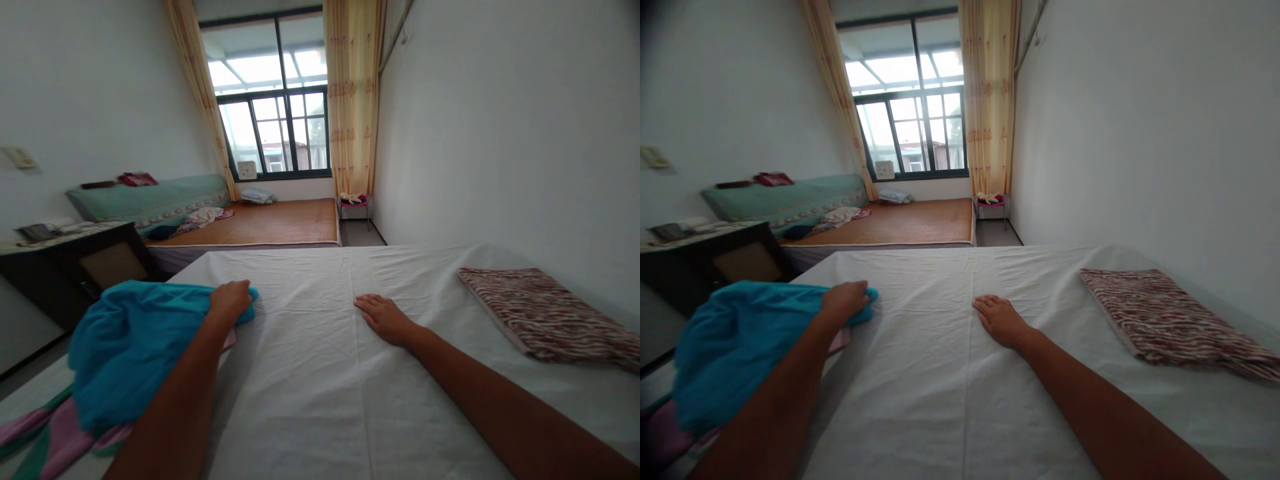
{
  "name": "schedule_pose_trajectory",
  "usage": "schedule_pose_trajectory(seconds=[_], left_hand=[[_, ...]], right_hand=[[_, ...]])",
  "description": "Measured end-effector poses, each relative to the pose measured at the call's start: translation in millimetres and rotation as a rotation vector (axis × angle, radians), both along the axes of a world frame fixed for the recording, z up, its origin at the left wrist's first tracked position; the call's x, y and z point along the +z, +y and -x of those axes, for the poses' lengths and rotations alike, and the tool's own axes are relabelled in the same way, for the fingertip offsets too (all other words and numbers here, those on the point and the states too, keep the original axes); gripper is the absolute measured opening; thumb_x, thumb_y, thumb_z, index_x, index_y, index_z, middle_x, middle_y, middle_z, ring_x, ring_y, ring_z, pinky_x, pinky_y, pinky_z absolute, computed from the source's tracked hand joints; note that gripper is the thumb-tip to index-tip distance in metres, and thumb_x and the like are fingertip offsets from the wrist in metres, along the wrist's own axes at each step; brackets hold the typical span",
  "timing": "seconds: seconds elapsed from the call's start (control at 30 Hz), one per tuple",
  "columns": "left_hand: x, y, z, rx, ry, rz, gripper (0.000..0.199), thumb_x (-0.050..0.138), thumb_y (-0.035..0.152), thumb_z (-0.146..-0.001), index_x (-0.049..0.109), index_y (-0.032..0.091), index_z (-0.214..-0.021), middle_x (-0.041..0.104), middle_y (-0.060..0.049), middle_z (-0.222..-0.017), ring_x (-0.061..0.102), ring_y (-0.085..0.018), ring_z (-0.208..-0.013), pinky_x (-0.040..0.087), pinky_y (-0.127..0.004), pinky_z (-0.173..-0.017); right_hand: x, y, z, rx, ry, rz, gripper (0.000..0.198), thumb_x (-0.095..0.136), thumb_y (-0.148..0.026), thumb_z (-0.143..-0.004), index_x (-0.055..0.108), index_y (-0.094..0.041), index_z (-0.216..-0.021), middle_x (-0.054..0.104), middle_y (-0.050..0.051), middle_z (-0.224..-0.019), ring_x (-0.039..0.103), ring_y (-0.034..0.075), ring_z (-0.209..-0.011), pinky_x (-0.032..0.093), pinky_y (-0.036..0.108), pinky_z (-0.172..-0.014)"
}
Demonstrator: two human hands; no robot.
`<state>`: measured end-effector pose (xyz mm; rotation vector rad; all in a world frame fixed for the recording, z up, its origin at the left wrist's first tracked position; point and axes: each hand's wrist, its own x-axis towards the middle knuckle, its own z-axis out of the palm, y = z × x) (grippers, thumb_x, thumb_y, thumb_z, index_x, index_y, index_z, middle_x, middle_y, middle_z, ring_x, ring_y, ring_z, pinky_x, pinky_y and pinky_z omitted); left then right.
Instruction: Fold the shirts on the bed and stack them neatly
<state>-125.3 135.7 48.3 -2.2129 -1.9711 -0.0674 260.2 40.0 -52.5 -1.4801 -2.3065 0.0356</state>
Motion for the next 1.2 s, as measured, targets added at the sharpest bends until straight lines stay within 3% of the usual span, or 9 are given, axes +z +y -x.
schedule_pose_trajectory(seconds=[0.1,0.23,0.33,0.4,0.5,0.67,0.8,1.0,1.2], left_hand=[[5.2,-12.8,-34.8,-0.1,0.008,-0.092,0.027,0.045,0.026,-0.083,0.062,0.018,-0.103,0.069,-0.014,-0.101,0.065,-0.029,-0.092,0.046,-0.036,-0.076],[8.3,-42.0,-93.9,-0.381,-0.281,-0.156,0.023,0.047,0.028,-0.087,0.061,0.02,-0.103,0.07,-0.006,-0.095,0.064,-0.021,-0.084,0.045,-0.029,-0.074],[3.9,-68.4,-131.4,-0.64,-0.521,-0.122,0.019,0.049,0.026,-0.087,0.06,0.021,-0.102,0.068,-0.003,-0.089,0.062,-0.016,-0.079,0.045,-0.025,-0.072],[-1.7,-83.0,-147.7,-0.768,-0.62,-0.075,0.018,0.05,0.025,-0.087,0.06,0.02,-0.101,0.067,-0.002,-0.088,0.061,-0.015,-0.078,0.046,-0.025,-0.072],[-11.3,-95.3,-158.7,-0.844,-0.687,-0.026,0.019,0.051,0.022,-0.086,0.061,0.019,-0.101,0.067,-0.003,-0.091,0.061,-0.015,-0.08,0.047,-0.025,-0.074],[-20.5,-99.2,-159.3,-0.834,-0.705,-0.006,0.021,0.051,0.019,-0.086,0.061,0.019,-0.104,0.066,-0.003,-0.092,0.061,-0.015,-0.08,0.048,-0.025,-0.074],[-20.8,-103.9,-160.2,-0.867,-0.636,-0.044,0.023,0.051,0.021,-0.087,0.061,0.021,-0.109,0.067,-0.003,-0.098,0.063,-0.016,-0.086,0.048,-0.027,-0.079],[-22.7,-112.1,-163.6,-1.037,-0.485,-0.052,0.024,0.048,0.016,-0.088,0.064,0.023,-0.105,0.064,-0.003,-0.115,0.058,-0.017,-0.108,0.044,-0.029,-0.094],[-24.4,-111.0,-162.8,-1.089,-0.327,-0.053,0.023,0.051,0.015,-0.087,0.066,0.023,-0.102,0.062,-0.003,-0.121,0.05,-0.021,-0.12,0.04,-0.036,-0.099]], right_hand=[[0.3,-0.4,-0.5,0.006,0.017,0.007,0.043,0.04,-0.028,-0.092,0.053,-0.024,-0.133,0.054,0.007,-0.137,0.044,0.023,-0.127,0.033,0.044,-0.107],[2.7,-1.8,-0.6,0.028,0.177,0.015,0.043,0.045,-0.031,-0.091,0.053,-0.022,-0.132,0.058,0.01,-0.131,0.049,0.025,-0.122,0.037,0.045,-0.103],[10.4,-4.0,3.7,0.049,0.455,0.074,0.059,0.057,-0.038,-0.085,0.041,-0.023,-0.139,0.058,0.011,-0.13,0.061,0.023,-0.103,0.05,0.04,-0.086],[17.5,-5.9,8.4,0.09,0.613,0.159,0.057,0.058,-0.041,-0.084,0.044,-0.024,-0.137,0.064,0.009,-0.119,0.065,0.019,-0.085,0.053,0.034,-0.073],[26.5,-9.7,16.2,0.197,0.717,0.239,0.042,0.057,-0.038,-0.084,0.057,-0.022,-0.123,0.068,0.004,-0.1,0.064,0.018,-0.079,0.052,0.03,-0.071],[29.4,-16.5,28.6,0.322,0.753,0.294,0.034,0.06,-0.02,-0.073,0.063,-0.021,-0.107,0.066,0.001,-0.094,0.06,0.017,-0.081,0.049,0.029,-0.074],[32.1,-17.5,31.6,0.193,0.882,0.336,0.016,0.051,-0.018,-0.068,0.063,-0.019,-0.079,0.061,-0.002,-0.069,0.056,0.014,-0.064,0.047,0.025,-0.059],[37.3,-4.6,7.1,-0.183,1.208,0.337,0.029,0.048,-0.02,-0.06,0.063,-0.02,-0.085,0.065,-0.002,-0.07,0.06,0.014,-0.064,0.046,0.022,-0.054],[29.6,22.5,-55.6,-0.528,1.455,0.036,0.016,0.052,-0.028,-0.057,0.056,-0.019,-0.069,0.054,-0.003,-0.048,0.05,0.013,-0.045,0.045,0.026,-0.045]])
